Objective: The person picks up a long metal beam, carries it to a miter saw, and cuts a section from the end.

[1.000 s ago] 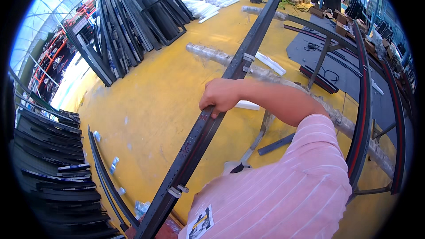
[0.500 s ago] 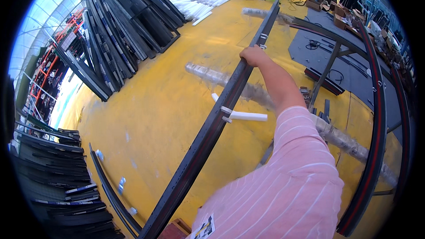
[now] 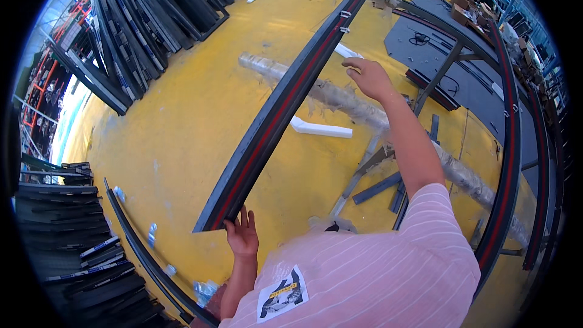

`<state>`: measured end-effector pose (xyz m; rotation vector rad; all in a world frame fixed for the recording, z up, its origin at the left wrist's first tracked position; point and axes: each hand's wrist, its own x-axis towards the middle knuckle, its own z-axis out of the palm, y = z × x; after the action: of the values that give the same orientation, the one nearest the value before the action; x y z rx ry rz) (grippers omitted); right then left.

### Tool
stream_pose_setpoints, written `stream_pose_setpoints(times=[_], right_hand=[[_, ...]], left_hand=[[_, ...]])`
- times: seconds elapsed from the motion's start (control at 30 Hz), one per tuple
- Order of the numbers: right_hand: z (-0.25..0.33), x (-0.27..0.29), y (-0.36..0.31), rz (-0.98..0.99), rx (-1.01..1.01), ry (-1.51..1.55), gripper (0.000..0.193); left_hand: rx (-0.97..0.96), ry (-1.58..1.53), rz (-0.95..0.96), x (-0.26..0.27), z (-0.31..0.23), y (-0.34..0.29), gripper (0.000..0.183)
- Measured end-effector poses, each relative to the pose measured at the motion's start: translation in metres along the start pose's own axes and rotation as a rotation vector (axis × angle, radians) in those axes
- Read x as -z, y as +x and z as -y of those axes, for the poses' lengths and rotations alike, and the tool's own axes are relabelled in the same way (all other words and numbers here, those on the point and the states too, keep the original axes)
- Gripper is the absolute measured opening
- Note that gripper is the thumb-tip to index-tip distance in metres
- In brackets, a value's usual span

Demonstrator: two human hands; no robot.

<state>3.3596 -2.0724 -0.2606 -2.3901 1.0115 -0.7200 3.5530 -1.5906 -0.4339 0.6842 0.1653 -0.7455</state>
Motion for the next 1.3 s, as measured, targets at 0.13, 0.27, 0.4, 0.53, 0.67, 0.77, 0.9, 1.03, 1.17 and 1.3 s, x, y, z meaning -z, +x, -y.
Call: stream_pose_setpoints(times=[0.13,0.27,0.4,0.53,0.67,0.77,0.9,1.03,1.17,1.3], right_hand=[[-0.016,-0.020,-0.118,0.083,-0.278,0.157,0.028],[-0.060,-0.046,-0.270,0.115,-0.482,0.207,0.027],[-0.077,-0.061,-0.417,0.106,-0.739,0.230,0.027],[-0.044,-0.074,-0.515,0.126,-0.917,0.217,0.030],[-0.007,-0.110,-0.565,0.195,-0.843,0.096,0.033],[0.044,-0.123,-0.584,0.228,-0.908,0.139,0.033],[0.082,-0.140,-0.655,0.239,-1.017,0.125,0.037],[0.101,-0.165,-0.732,0.471,-1.145,-0.042,0.042],[0.123,-0.180,-0.737,0.374,-1.134,0.075,0.044],[0.119,-0.188,-0.745,0.237,-1.162,0.101,0.045]], left_hand=[[0.156,0.018,0.022,-0.058,0.034,0.048,0.040],[0.137,0.004,-0.002,-0.084,0.076,0.084,0.031],[0.135,0.030,-0.014,-0.084,0.085,0.095,0.028],[0.083,0.124,0.032,-0.080,0.073,0.103,0.029],[0.042,0.132,0.074,-0.048,0.050,0.130,0.039],[-0.010,0.170,0.082,-0.014,0.009,0.161,0.035],[-0.027,0.190,0.093,0.006,-0.036,0.193,0.037],[0.045,0.229,0.131,0.010,-0.020,0.176,0.042],[0.084,0.200,0.172,-0.007,-0.047,0.182,0.048],[0.106,0.228,0.204,0.000,-0.041,0.184,0.049]])
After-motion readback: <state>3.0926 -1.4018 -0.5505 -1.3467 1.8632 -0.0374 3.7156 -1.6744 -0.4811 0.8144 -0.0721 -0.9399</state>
